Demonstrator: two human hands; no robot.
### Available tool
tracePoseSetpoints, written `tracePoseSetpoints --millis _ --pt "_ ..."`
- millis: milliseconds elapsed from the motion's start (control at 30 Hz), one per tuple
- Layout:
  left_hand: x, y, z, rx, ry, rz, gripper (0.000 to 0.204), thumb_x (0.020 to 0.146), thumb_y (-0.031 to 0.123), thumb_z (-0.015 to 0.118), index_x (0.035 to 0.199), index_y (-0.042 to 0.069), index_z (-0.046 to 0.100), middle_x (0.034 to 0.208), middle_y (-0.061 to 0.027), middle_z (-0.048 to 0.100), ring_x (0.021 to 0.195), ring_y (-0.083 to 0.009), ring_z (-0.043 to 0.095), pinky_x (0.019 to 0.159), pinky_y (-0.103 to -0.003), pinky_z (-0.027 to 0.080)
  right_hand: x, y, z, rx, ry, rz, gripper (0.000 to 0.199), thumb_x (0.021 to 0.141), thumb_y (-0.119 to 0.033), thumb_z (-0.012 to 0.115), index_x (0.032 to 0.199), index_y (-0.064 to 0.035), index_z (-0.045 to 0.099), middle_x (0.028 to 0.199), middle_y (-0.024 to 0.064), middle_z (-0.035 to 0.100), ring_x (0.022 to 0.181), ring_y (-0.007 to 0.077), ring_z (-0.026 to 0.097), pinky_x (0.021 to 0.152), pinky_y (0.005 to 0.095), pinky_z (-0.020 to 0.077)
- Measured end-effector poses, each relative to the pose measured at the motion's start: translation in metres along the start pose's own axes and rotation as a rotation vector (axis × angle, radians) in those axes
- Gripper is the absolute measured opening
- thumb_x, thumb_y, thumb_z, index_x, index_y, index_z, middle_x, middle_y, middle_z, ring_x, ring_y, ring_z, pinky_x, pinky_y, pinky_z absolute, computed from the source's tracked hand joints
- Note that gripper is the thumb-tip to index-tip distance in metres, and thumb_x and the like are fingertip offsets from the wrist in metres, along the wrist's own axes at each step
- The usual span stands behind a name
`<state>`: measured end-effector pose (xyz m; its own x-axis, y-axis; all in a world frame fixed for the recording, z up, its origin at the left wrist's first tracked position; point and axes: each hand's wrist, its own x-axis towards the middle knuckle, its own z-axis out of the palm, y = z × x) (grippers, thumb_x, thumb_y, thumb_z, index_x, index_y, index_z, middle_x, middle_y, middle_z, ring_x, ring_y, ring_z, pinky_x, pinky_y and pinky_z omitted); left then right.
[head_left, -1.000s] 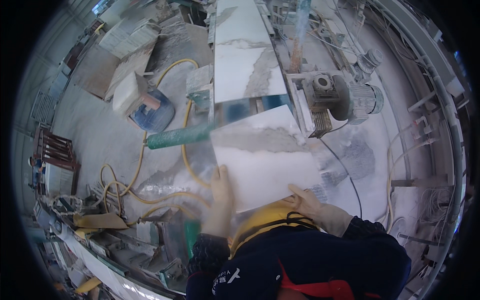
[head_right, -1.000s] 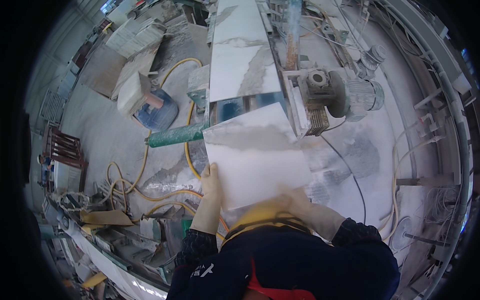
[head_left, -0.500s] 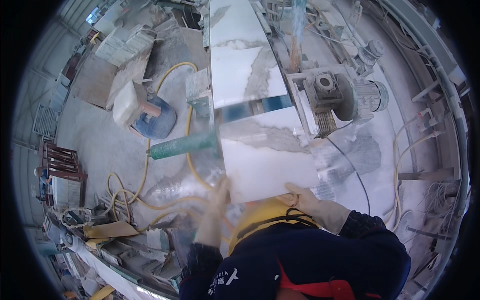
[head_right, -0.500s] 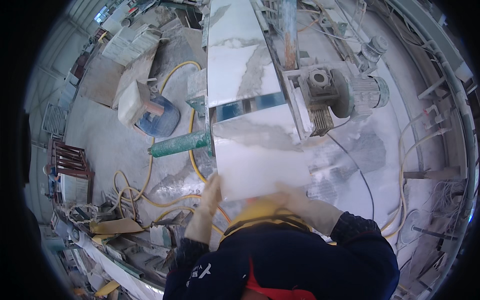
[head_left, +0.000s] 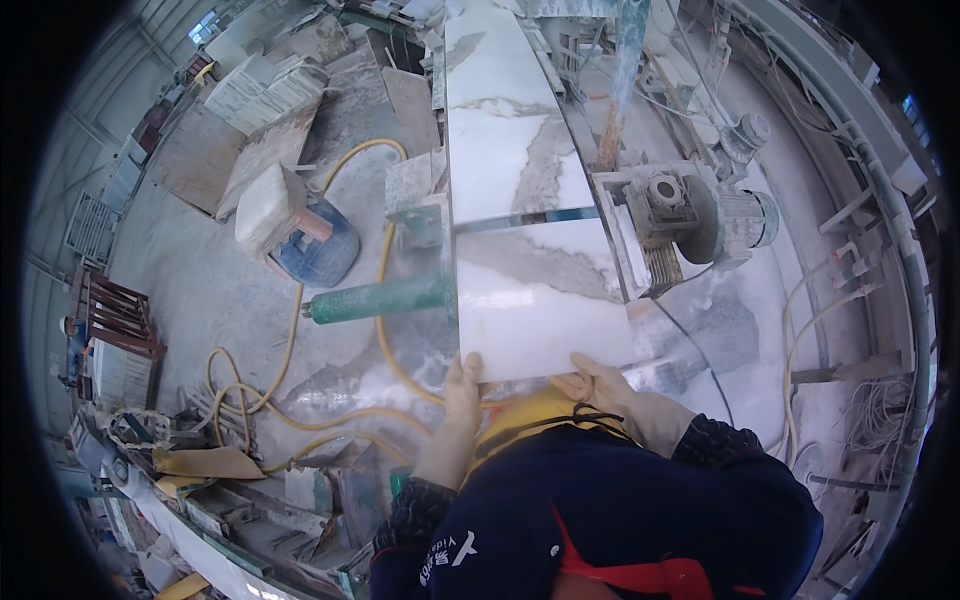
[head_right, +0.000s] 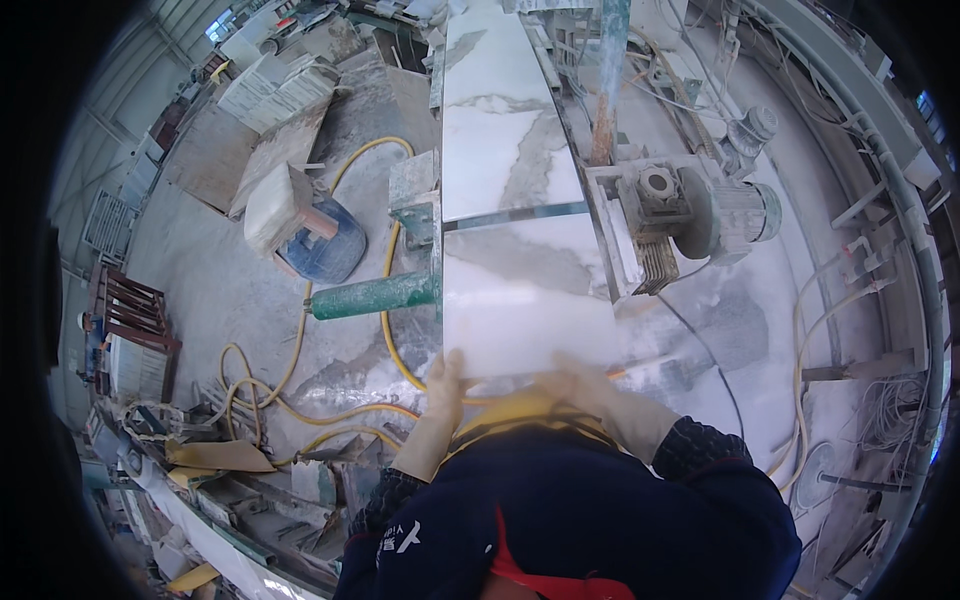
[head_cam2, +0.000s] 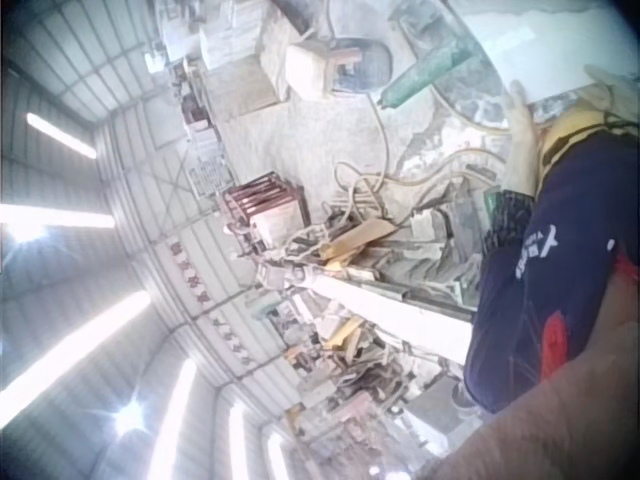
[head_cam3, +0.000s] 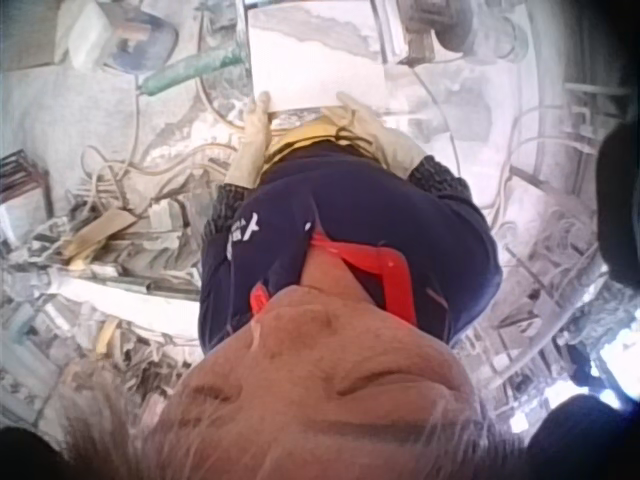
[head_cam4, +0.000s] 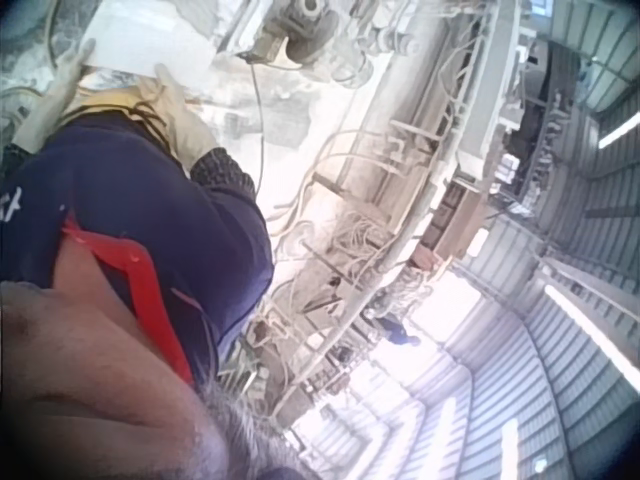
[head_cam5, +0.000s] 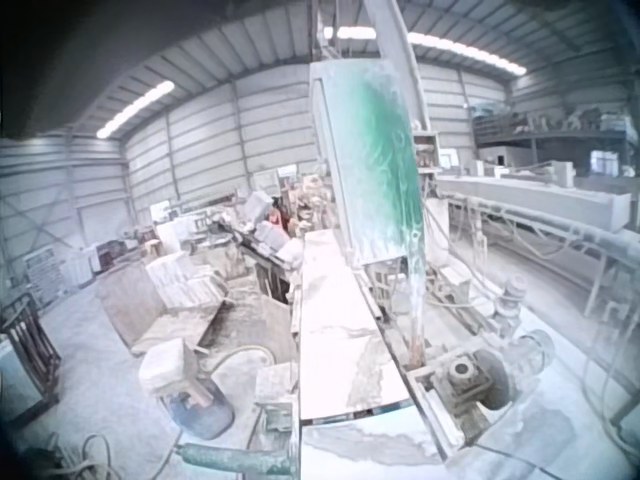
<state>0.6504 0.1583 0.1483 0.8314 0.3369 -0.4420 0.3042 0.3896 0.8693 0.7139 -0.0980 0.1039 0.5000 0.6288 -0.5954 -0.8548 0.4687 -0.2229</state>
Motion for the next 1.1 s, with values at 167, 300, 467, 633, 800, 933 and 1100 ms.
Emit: tracePoseSetpoints --millis 167,300,467,633,800,933,1100 --pt "0.018 -0.003 -0.004 -0.027 -0.032 0.005 0.068 0.094 0.045 0.064 0.142 0.002 0.042 0.127 -0.0159 0.056 0.113 -0.0288 0.059 0.087 -0.042 0.058 0.008 -0.006 0.009 -0.036 -0.057 -0.051 0.048 0.101 -0.019 0.055 0.142 -0.0007 0.038 0.143 0.0150 0.048 0.135 0.0292 0.046 0.116 0.0400 0.0382" --pt "0.026 -0.004 -0.004 -0.032 -0.047 0.018 0.071 0.092 0.047 0.065 0.142 0.002 0.042 0.127 -0.0157 0.056 0.114 -0.0290 0.059 0.087 -0.042 0.058 0.012 -0.011 0.013 -0.042 -0.038 -0.034 0.048 0.101 -0.020 0.055 0.142 -0.0010 0.038 0.144 0.0141 0.047 0.135 0.0286 0.046 0.116 0.0402 0.0380" --pt "0.034 -0.005 -0.003 -0.025 -0.031 0.040 0.059 0.097 0.039 0.061 0.141 0.003 0.044 0.121 -0.0124 0.061 0.103 -0.0229 0.064 0.075 -0.034 0.059 0.017 -0.016 0.019 -0.046 -0.031 -0.060 0.047 0.101 -0.018 0.056 0.141 -0.0019 0.039 0.144 0.0145 0.047 0.134 0.0289 0.046 0.116 0.0407 0.0387" --pt "0.042 -0.004 -0.004 -0.041 -0.056 0.067 0.055 0.099 0.036 0.059 0.140 0.003 0.044 0.118 -0.0119 0.063 0.099 -0.0211 0.066 0.073 -0.031 0.060 0.022 -0.015 0.025 -0.044 -0.013 -0.137 0.047 0.100 -0.017 0.057 0.138 0.0055 0.041 0.136 0.0239 0.051 0.123 0.0380 0.055 0.106 0.0465 0.0487" --pt "0.051 -0.008 -0.008 -0.080 -0.050 0.048 0.072 0.089 0.047 0.071 0.138 0.001 0.046 0.118 -0.0123 0.061 0.104 -0.0249 0.064 0.085 -0.041 0.059 0.028 -0.018 0.025 -0.038 0.003 -0.117 0.048 0.100 -0.017 0.057 0.139 0.0057 0.041 0.136 0.0263 0.050 0.124 0.0383 0.054 0.105 0.0473 0.0485" --pt "0.062 -0.013 -0.006 -0.064 -0.041 0.012 0.064 0.092 0.043 0.068 0.138 0.004 0.047 0.120 -0.0115 0.061 0.104 -0.0248 0.063 0.084 -0.040 0.059 0.035 -0.023 0.020 0.008 0.031 -0.096 0.049 0.100 -0.018 0.057 0.138 0.0065 0.040 0.135 0.0304 0.050 0.122 0.0397 0.055 0.104 0.0476 0.0492" --pt "0.070 -0.019 -0.003 -0.032 0.016 -0.026 0.054 0.096 0.040 0.064 0.137 0.009 0.049 0.122 -0.0104 0.060 0.106 -0.0247 0.062 0.085 -0.041 0.057 0.049 -0.033 0.007 0.011 0.053 -0.038 0.046 0.100 -0.019 0.058 0.137 0.0039 0.042 0.134 0.0258 0.052 0.125 0.0345 0.053 0.108 0.0430 0.0459"
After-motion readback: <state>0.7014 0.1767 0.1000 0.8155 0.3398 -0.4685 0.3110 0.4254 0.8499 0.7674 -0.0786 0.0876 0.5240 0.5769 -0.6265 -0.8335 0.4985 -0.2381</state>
